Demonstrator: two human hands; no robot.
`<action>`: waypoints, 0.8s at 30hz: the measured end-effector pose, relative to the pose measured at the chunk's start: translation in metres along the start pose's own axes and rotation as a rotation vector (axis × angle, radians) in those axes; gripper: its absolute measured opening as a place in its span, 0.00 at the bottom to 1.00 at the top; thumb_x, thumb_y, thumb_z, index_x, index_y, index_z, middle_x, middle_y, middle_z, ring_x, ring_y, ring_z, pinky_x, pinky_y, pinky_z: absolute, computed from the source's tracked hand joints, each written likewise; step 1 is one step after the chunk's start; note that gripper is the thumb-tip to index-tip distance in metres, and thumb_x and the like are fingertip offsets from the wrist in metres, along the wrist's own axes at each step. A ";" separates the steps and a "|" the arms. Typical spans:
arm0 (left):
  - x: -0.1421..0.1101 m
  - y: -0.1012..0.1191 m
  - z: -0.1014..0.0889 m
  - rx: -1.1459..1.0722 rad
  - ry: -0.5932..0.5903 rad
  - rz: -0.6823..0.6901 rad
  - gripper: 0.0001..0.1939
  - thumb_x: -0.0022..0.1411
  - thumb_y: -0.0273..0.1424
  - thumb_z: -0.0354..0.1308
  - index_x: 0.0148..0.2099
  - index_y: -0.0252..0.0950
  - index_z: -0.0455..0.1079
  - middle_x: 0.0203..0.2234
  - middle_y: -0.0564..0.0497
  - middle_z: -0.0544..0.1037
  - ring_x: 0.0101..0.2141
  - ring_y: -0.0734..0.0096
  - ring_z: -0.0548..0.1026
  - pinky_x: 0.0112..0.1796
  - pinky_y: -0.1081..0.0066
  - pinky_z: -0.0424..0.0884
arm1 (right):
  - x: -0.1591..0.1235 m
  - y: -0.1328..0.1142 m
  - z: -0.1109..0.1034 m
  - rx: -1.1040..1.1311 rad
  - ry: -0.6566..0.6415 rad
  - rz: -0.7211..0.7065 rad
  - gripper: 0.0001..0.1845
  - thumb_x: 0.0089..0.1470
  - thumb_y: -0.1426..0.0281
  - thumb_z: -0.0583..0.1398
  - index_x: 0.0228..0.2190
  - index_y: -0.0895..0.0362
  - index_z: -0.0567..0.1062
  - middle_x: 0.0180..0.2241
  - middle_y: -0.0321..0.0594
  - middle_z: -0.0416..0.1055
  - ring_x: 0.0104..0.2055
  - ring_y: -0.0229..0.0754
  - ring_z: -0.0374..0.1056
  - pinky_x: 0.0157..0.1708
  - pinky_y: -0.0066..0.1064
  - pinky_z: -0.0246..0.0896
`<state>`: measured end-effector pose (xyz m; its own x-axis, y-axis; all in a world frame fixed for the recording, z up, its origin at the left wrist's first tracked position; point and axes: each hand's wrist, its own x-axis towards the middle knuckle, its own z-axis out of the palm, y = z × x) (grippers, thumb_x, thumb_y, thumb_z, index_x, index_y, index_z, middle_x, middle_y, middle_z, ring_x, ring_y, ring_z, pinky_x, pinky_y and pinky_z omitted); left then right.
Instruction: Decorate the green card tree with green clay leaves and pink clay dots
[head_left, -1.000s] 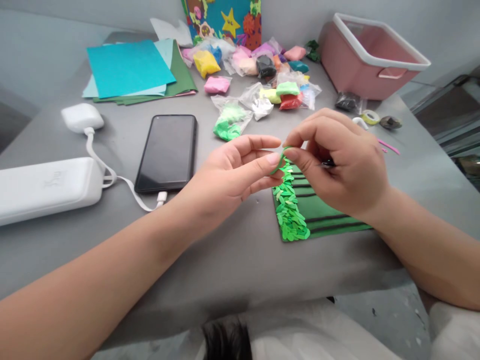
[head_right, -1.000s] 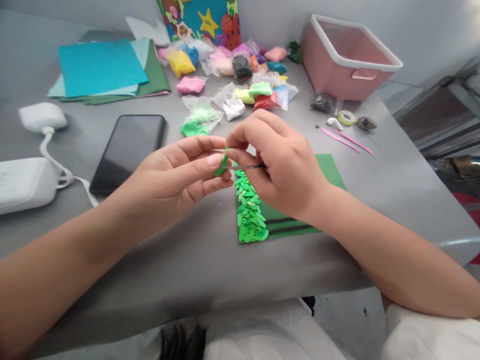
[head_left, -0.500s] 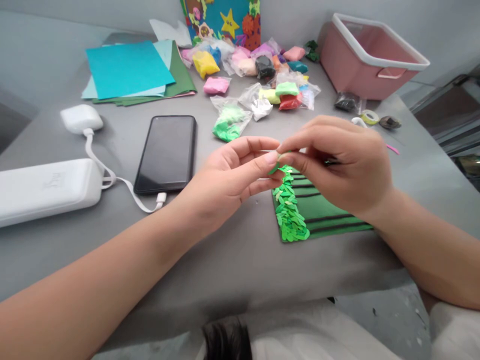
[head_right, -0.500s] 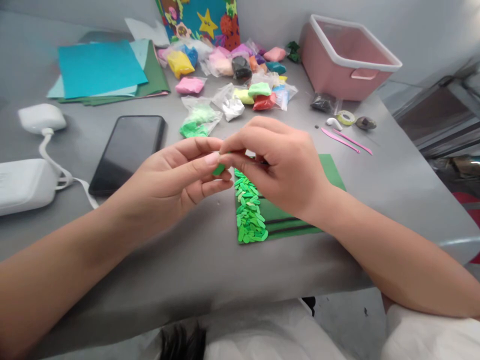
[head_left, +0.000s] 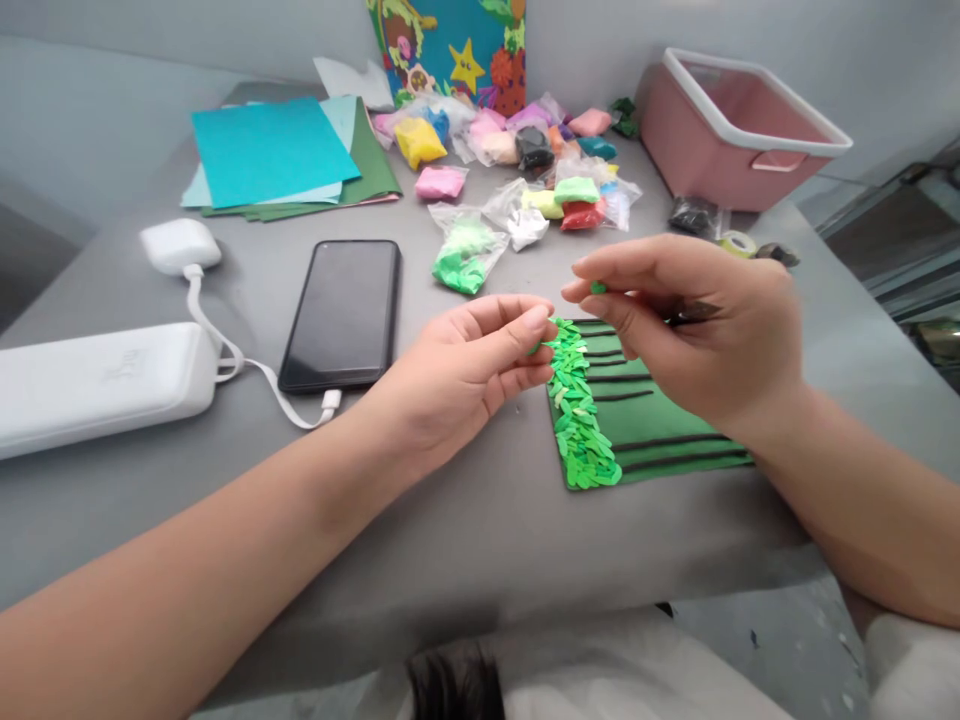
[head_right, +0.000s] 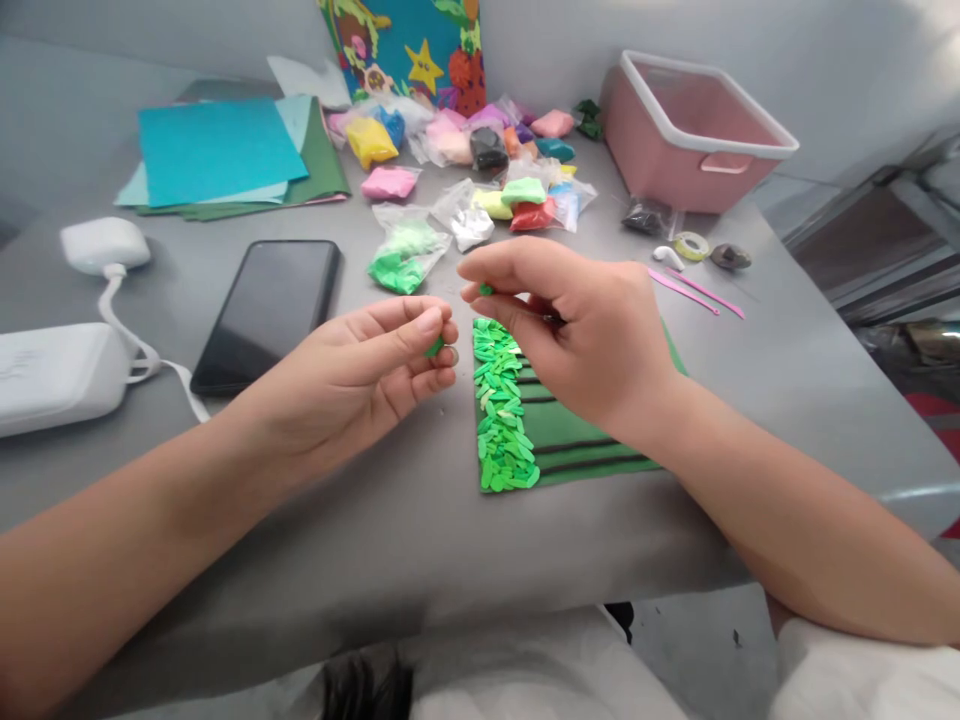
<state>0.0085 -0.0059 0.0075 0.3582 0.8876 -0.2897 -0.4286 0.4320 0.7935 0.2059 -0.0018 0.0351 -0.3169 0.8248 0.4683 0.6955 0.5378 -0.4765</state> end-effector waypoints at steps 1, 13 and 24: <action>0.000 0.000 0.001 -0.025 0.012 -0.004 0.04 0.68 0.26 0.62 0.39 0.33 0.77 0.29 0.55 0.74 0.29 0.82 0.74 0.34 0.80 0.74 | 0.000 0.000 0.000 0.017 -0.008 -0.002 0.10 0.66 0.65 0.60 0.45 0.50 0.81 0.38 0.38 0.82 0.28 0.38 0.73 0.31 0.32 0.69; 0.000 0.001 0.007 -0.054 0.135 0.044 0.07 0.71 0.19 0.53 0.41 0.31 0.71 0.24 0.55 0.72 0.20 0.83 0.66 0.22 0.81 0.66 | 0.000 0.005 0.006 0.071 0.120 -0.133 0.08 0.63 0.65 0.64 0.33 0.54 0.82 0.22 0.30 0.76 0.20 0.31 0.64 0.24 0.27 0.61; -0.003 0.006 0.011 -0.019 0.135 0.004 0.15 0.58 0.10 0.50 0.41 0.31 0.71 0.27 0.53 0.77 0.19 0.82 0.65 0.21 0.79 0.66 | -0.001 0.000 0.003 0.058 0.182 -0.108 0.05 0.58 0.66 0.68 0.31 0.54 0.82 0.23 0.31 0.77 0.19 0.32 0.64 0.23 0.28 0.61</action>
<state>0.0138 -0.0076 0.0184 0.2423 0.9021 -0.3570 -0.4456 0.4304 0.7850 0.2040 -0.0023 0.0324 -0.2628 0.7195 0.6429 0.6239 0.6350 -0.4556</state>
